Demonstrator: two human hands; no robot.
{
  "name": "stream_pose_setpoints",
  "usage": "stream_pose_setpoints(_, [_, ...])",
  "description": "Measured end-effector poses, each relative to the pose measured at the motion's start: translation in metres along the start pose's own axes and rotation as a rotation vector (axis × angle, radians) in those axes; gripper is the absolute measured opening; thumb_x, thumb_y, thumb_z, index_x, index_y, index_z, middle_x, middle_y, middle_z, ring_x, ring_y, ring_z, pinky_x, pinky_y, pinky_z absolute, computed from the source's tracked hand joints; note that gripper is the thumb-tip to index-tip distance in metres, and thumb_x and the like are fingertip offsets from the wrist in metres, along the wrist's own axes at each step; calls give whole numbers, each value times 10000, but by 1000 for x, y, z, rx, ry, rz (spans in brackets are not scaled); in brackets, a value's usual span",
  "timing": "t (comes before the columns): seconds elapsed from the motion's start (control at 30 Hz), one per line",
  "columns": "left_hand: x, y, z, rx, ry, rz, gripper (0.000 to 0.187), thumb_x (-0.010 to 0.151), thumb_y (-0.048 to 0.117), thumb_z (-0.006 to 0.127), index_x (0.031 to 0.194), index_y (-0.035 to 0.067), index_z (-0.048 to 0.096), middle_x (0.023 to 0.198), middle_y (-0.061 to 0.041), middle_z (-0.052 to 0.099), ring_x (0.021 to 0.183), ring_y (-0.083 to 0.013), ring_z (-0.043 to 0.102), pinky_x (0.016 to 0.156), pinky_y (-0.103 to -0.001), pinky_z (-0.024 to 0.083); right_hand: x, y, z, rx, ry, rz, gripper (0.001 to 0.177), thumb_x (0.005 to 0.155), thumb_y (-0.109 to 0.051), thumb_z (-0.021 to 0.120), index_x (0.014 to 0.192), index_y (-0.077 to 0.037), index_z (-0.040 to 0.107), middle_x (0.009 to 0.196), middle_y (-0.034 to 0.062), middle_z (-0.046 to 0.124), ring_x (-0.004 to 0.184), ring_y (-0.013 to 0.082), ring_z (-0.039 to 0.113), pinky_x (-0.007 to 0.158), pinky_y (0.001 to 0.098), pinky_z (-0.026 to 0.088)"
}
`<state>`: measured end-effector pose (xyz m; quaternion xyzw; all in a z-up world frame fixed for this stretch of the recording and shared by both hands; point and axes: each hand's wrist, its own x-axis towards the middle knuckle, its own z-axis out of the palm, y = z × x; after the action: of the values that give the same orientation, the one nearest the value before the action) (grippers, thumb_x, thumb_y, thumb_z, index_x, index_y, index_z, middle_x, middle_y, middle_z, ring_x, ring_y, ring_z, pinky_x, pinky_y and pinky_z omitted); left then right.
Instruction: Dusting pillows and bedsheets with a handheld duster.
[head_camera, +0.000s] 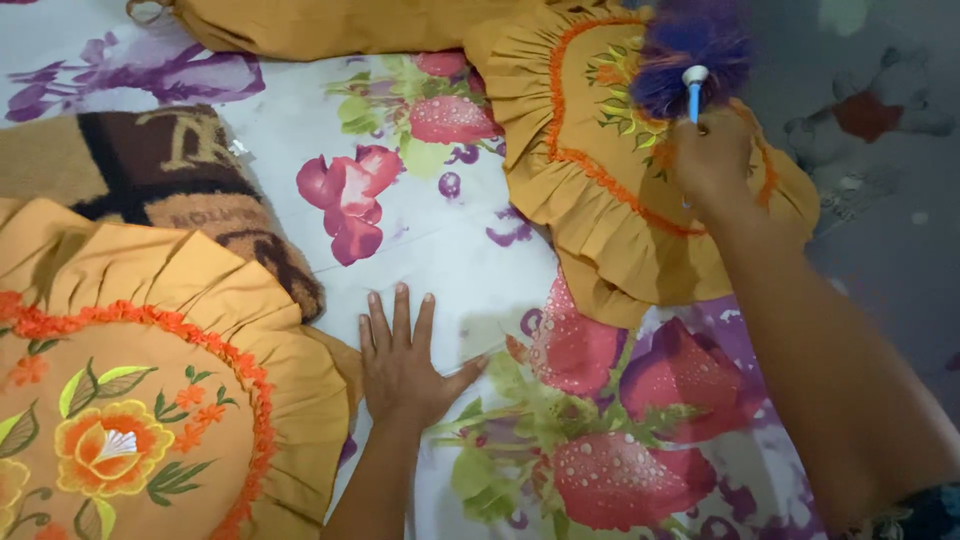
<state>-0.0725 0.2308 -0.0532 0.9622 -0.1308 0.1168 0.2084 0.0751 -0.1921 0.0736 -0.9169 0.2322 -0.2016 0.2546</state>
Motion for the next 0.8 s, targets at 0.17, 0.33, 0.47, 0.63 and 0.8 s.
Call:
stream_pose_setpoints(0.17, [-1,0,-1,-14,6,9,1110,683,833,631,1514,127,421,1646,-170,223,1527,-429,85,1211,-576,79,-37,-31,15,-99,-8,-326,274,1032,-215,623,995,39,720,768,199,667,636,283,615,583,482,468])
stream_pose_setpoints(0.33, [-1,-1,0,-13,5,20,1111,676,844,631,1494,117,437,1642,-178,227,1524,-429,88,1207,-583,82,-88,-94,6,-43,-341,-364,263,1003,-231,632,1076,-3,739,728,196,634,595,234,569,585,447,454])
stream_pose_setpoints(0.47, [-3,-2,1,-28,38,26,1090,704,834,631,1508,124,442,1655,-168,229,1540,-422,93,1225,-575,84,-106,-114,13,160,-371,-407,294,968,-234,644,1178,-47,727,711,192,635,601,213,561,566,412,463])
stream_pose_setpoints(0.63, [-1,-3,3,-57,39,16,1104,686,823,638,1518,126,435,1662,-162,221,1541,-418,80,1221,-569,77,-116,-109,43,171,-126,-487,274,963,-208,649,1156,-22,707,834,206,697,731,308,695,663,426,536])
stream_pose_setpoints(0.8, [-4,-4,4,-40,29,19,1098,707,835,616,1529,135,418,1668,-158,211,1550,-418,64,1231,-567,56,-129,-105,85,13,-286,-352,214,978,-206,611,1093,-69,728,915,192,746,865,381,730,767,484,538])
